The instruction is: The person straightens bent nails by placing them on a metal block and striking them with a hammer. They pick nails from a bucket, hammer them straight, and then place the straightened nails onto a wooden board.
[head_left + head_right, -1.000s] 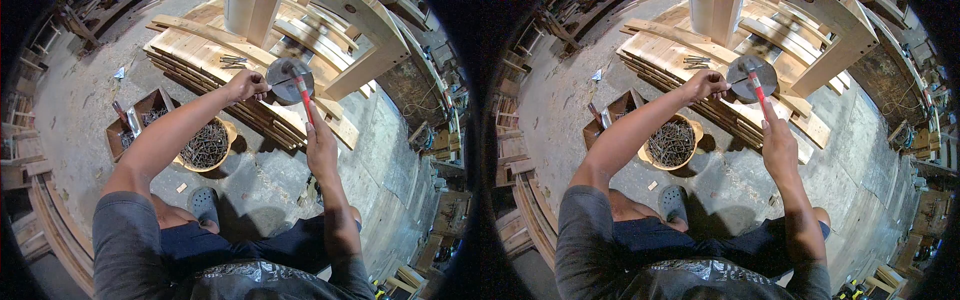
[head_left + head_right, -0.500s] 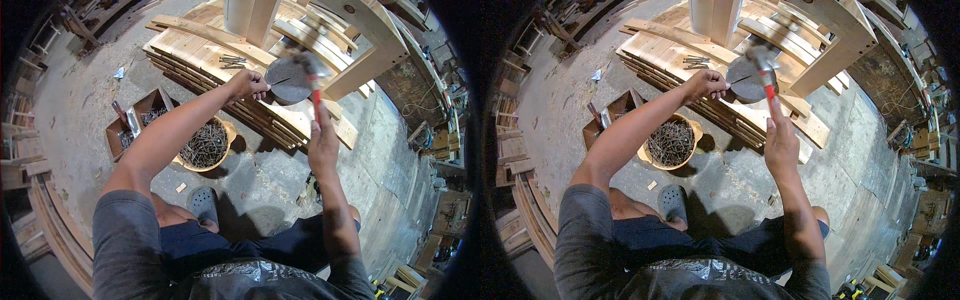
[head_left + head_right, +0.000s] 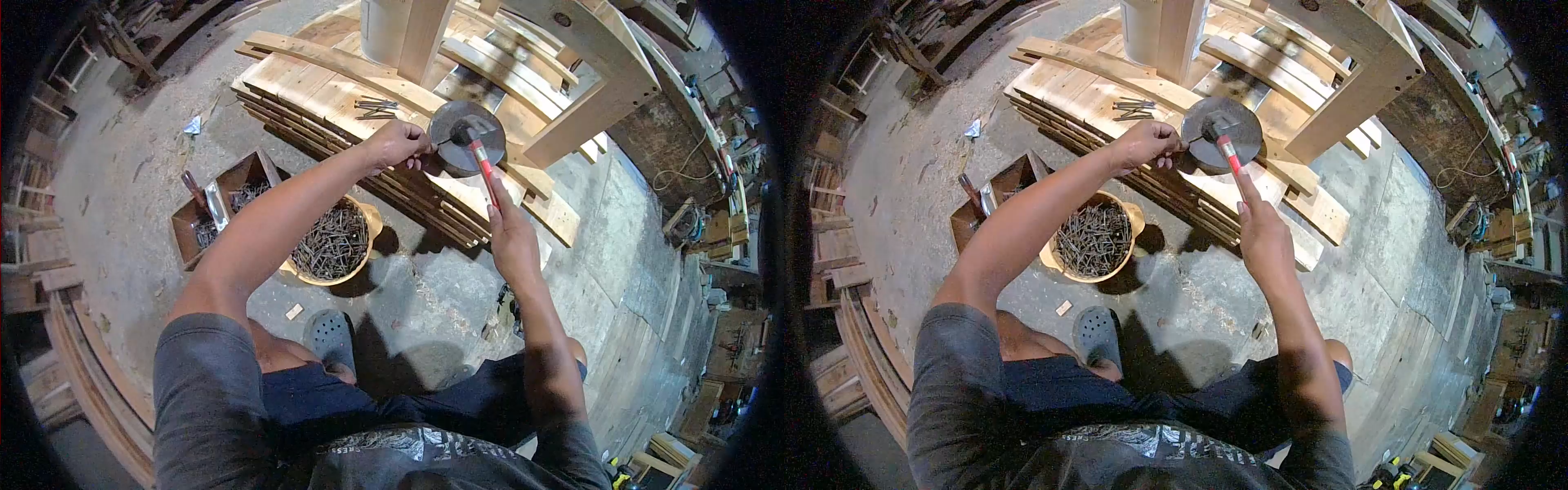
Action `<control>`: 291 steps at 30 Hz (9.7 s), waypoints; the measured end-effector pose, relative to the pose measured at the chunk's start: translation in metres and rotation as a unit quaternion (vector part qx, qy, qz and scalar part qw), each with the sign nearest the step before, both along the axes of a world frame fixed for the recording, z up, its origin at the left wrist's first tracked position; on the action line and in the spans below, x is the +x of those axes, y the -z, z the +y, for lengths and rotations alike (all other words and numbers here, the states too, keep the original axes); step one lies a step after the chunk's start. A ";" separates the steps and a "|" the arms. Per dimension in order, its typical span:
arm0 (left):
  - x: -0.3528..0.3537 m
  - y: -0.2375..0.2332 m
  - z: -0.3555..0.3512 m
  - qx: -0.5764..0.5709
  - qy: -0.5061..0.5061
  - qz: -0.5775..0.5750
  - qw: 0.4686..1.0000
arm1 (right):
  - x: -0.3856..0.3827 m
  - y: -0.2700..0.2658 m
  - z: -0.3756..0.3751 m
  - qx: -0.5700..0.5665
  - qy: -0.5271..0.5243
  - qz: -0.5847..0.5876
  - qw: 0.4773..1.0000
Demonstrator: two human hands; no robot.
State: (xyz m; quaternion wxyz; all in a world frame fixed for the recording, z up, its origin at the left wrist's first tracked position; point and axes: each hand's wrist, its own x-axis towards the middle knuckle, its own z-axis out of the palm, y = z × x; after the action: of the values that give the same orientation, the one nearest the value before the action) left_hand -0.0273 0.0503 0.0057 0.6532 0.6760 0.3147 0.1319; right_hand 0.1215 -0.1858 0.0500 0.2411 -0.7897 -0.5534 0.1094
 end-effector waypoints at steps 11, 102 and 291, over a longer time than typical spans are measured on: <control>-0.005 -0.001 -0.002 0.009 0.040 -0.063 0.997 | -0.009 -0.001 -0.008 0.203 -0.026 -0.019 0.979; -0.042 -0.031 0.082 0.505 -0.088 0.338 0.789 | 0.019 0.048 0.001 0.054 0.054 -0.049 0.996; -0.068 -0.056 0.074 0.452 0.059 0.287 0.843 | 0.025 0.054 0.001 0.085 0.045 -0.053 0.994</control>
State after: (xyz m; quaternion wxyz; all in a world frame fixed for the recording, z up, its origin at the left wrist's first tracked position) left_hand -0.0950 0.1246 0.0616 0.1628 0.9211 0.3530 0.0211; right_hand 0.1465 -0.1843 -0.0036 0.2827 -0.7953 -0.5363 0.0085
